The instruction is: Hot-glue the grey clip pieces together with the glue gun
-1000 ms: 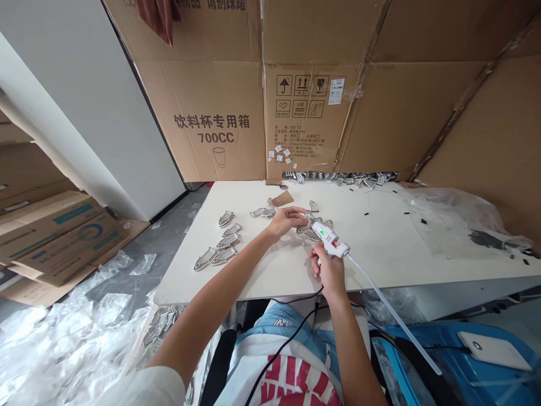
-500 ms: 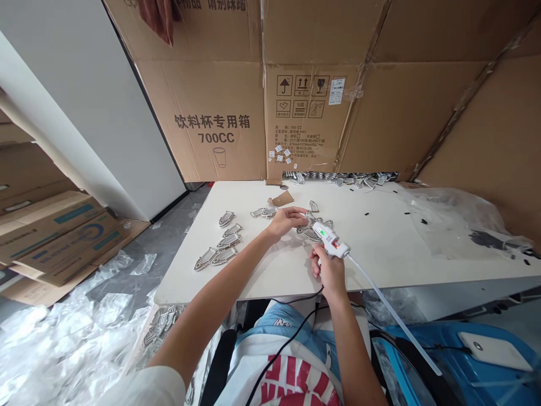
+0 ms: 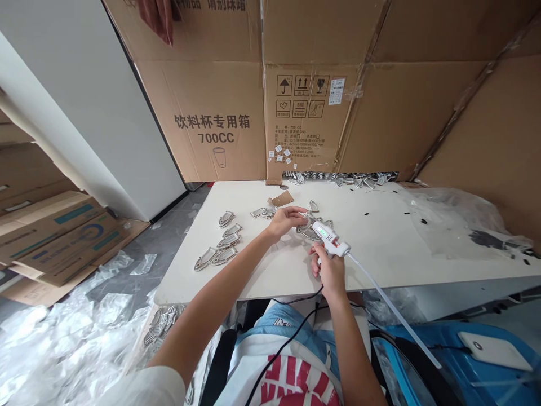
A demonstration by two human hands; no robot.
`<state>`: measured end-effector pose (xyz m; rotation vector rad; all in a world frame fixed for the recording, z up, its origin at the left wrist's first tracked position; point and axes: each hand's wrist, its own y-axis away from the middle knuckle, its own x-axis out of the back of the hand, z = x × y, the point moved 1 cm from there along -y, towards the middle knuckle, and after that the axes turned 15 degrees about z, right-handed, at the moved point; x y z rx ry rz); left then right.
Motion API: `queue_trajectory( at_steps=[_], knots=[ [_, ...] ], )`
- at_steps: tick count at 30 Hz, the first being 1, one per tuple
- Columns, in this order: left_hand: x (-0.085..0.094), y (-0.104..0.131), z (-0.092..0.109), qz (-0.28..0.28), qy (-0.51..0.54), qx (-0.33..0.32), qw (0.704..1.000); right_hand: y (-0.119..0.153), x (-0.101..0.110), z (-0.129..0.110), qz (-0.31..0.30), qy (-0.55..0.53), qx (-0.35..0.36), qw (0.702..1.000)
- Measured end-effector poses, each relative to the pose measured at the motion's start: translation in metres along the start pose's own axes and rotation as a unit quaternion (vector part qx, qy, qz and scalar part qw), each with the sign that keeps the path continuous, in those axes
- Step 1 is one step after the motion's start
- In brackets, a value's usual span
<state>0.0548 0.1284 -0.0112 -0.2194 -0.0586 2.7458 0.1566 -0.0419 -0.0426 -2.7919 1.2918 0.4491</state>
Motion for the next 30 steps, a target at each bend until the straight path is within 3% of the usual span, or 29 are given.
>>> queue_trajectory(
  at_steps=[12, 20, 30],
  knots=[
    [-0.0036, 0.0058, 0.0000, 0.023, -0.093, -0.158, 0.983, -0.0047, 0.0000, 0.0033, -0.009, -0.025, 0.000, 1.000],
    [-0.0027, 0.0058, 0.0002, 0.031, -0.091, -0.155, 0.983, -0.0061, -0.0020, 0.0038, -0.014, -0.033, -0.018, 0.999],
    [-0.0004, 0.0008, -0.0057, 0.043, -0.051, -0.103, 0.992, -0.0069, -0.0034, 0.0033, -0.011, -0.029, -0.047, 0.998]
  ],
)
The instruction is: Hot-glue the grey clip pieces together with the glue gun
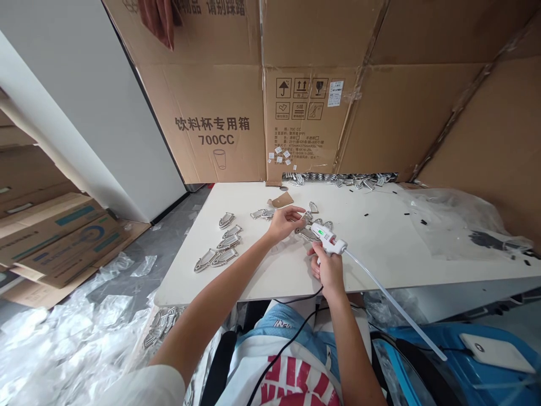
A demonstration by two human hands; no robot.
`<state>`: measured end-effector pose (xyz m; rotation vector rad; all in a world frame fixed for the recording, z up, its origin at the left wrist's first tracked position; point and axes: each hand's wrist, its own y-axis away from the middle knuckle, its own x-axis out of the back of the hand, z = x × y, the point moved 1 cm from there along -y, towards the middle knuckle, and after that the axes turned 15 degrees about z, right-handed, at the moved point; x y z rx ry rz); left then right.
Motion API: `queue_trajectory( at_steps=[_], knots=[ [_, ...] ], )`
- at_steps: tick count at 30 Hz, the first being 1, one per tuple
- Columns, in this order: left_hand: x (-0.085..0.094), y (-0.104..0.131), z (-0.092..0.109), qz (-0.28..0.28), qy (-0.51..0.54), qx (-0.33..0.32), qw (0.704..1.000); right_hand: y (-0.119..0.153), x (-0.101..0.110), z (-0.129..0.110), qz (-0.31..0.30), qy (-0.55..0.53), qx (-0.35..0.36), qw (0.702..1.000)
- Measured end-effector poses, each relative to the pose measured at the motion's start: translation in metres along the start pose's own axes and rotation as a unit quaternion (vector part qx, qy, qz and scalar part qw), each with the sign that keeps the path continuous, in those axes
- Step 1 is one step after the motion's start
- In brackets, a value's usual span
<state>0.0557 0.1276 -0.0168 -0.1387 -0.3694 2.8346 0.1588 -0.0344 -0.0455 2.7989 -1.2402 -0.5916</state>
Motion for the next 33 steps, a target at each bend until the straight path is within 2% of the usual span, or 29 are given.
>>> queue_trajectory(
  at_steps=[4, 7, 9, 11, 14, 20, 25, 29, 33],
  knots=[
    [0.001, -0.005, -0.008, 0.015, 0.023, 0.052, 0.998, 0.002, 0.001, -0.001, -0.001, 0.011, 0.006, 1.000],
    [0.003, -0.009, -0.012, 0.049, 0.001, 0.073, 0.996, 0.004, 0.003, -0.001, 0.000, -0.007, 0.018, 1.000],
    [0.007, -0.010, -0.013, 0.086, -0.057, 0.065, 0.992, 0.005, 0.004, -0.001, 0.008, -0.031, 0.026, 0.999],
    [0.012, -0.011, -0.013, 0.127, -0.159, 0.037, 0.978, 0.004, 0.005, -0.001, 0.013, -0.046, 0.029, 0.998],
    [0.018, -0.009, -0.010, 0.164, -0.321, -0.012, 0.933, 0.003, 0.005, 0.000, 0.010, -0.053, 0.032, 0.998],
    [0.017, -0.003, -0.005, 0.119, -0.493, -0.047, 0.861, 0.003, 0.005, 0.002, 0.005, -0.058, 0.035, 0.998],
    [0.011, 0.002, -0.001, 0.086, -0.569, -0.072, 0.815, 0.004, 0.004, 0.000, 0.005, -0.054, 0.037, 0.998],
    [0.010, 0.003, 0.001, 0.072, -0.596, -0.081, 0.796, 0.004, 0.005, 0.000, -0.001, -0.048, 0.041, 0.998],
    [0.010, 0.002, 0.000, 0.078, -0.596, -0.096, 0.793, 0.004, 0.005, 0.001, 0.000, -0.043, 0.044, 0.998]
  ],
)
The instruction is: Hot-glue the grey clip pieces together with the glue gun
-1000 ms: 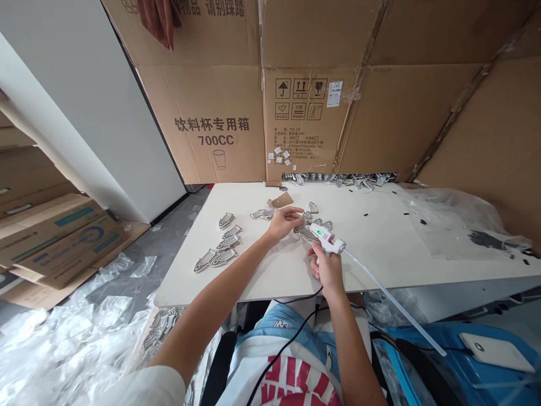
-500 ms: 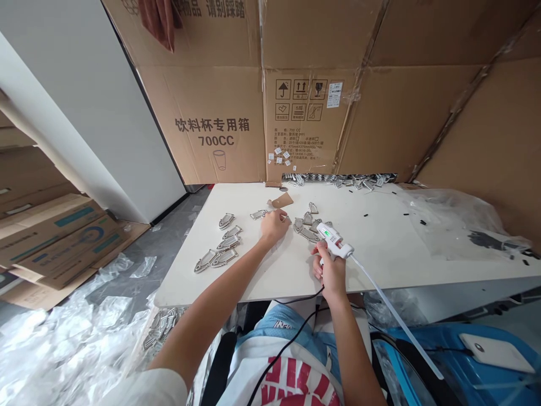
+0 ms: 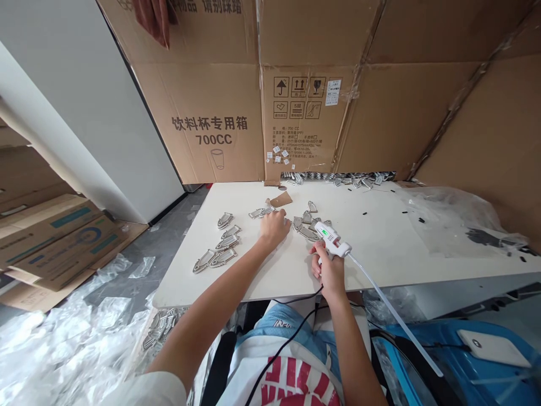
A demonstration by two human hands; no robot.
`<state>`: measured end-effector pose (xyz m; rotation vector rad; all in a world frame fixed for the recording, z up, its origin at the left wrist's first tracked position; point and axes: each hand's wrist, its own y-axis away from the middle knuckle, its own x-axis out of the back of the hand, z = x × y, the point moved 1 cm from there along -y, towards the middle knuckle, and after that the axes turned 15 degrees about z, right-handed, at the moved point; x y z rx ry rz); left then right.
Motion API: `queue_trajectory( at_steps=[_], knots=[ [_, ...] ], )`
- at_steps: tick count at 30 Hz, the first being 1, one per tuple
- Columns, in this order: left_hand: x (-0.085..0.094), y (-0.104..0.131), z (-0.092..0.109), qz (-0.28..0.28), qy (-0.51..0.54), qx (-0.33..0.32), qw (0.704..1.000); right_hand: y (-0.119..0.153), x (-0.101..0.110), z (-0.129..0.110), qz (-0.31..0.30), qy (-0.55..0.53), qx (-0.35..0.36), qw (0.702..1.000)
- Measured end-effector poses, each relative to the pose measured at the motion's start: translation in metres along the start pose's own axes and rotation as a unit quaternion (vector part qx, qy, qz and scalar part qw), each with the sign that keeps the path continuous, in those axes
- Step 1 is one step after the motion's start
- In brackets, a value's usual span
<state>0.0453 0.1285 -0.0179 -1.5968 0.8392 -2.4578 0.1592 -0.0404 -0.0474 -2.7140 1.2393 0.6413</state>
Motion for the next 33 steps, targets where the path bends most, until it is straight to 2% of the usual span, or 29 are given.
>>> queue_trajectory(
  at_steps=[3, 7, 10, 13, 18, 25, 29, 33],
  knots=[
    [-0.002, 0.001, 0.000, 0.025, 0.024, -0.030, 0.999, 0.000, 0.000, 0.000, 0.001, 0.001, 0.004, 1.000],
    [-0.006, 0.003, 0.001, 0.061, 0.062, -0.123, 0.989, 0.001, 0.000, -0.001, 0.000, 0.004, 0.008, 1.000],
    [-0.009, 0.004, 0.002, 0.051, 0.087, -0.197, 0.975, 0.001, 0.000, 0.000, 0.000, 0.005, 0.009, 1.000],
    [-0.009, 0.006, 0.003, 0.022, 0.107, -0.236, 0.966, 0.001, 0.000, 0.000, 0.001, 0.000, 0.005, 1.000],
    [-0.004, 0.005, 0.005, -0.040, 0.135, -0.241, 0.960, 0.001, 0.000, 0.001, 0.002, -0.002, 0.004, 1.000],
    [0.005, 0.006, 0.010, -0.077, 0.193, -0.248, 0.946, 0.001, 0.000, 0.001, 0.001, 0.003, 0.005, 1.000],
    [0.005, 0.011, 0.013, -0.068, 0.214, -0.267, 0.937, 0.002, 0.000, -0.001, 0.003, 0.007, 0.006, 1.000],
    [0.004, 0.014, 0.011, -0.039, 0.152, -0.262, 0.952, 0.002, -0.001, -0.002, 0.006, 0.009, 0.004, 1.000]
  ],
)
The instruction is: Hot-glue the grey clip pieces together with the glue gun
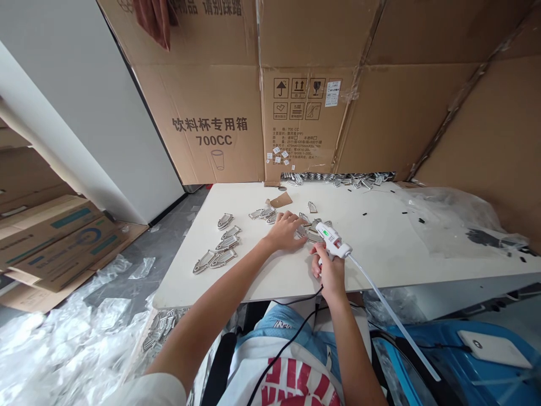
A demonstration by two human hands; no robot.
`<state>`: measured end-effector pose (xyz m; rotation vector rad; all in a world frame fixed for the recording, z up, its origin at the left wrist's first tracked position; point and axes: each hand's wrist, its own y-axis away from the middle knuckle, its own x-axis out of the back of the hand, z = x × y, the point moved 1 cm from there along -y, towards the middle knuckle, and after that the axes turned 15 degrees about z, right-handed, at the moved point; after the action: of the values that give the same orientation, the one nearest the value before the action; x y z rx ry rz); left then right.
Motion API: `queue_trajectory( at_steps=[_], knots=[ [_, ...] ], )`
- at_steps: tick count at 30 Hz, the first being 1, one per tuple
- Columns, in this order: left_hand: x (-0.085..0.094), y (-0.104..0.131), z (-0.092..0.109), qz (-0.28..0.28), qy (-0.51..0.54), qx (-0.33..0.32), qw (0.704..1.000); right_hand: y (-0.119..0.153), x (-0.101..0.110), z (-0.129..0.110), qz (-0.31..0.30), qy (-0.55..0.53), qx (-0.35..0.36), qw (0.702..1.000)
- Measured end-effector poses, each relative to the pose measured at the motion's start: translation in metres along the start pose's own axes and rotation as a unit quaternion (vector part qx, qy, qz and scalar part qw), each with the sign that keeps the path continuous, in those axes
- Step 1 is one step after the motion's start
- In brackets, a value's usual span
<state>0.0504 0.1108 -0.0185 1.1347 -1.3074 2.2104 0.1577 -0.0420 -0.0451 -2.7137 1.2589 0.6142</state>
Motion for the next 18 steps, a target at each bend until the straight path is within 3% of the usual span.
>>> queue_trajectory(
  at_steps=[8, 18],
  knots=[
    [0.000, -0.001, -0.004, -0.020, 0.030, 0.030, 0.999, -0.001, 0.001, 0.003, -0.002, -0.003, 0.003, 1.000],
    [-0.009, -0.008, -0.018, 0.040, 0.261, 0.143, 0.954, -0.001, 0.001, 0.003, 0.002, -0.004, 0.003, 1.000]
  ],
)
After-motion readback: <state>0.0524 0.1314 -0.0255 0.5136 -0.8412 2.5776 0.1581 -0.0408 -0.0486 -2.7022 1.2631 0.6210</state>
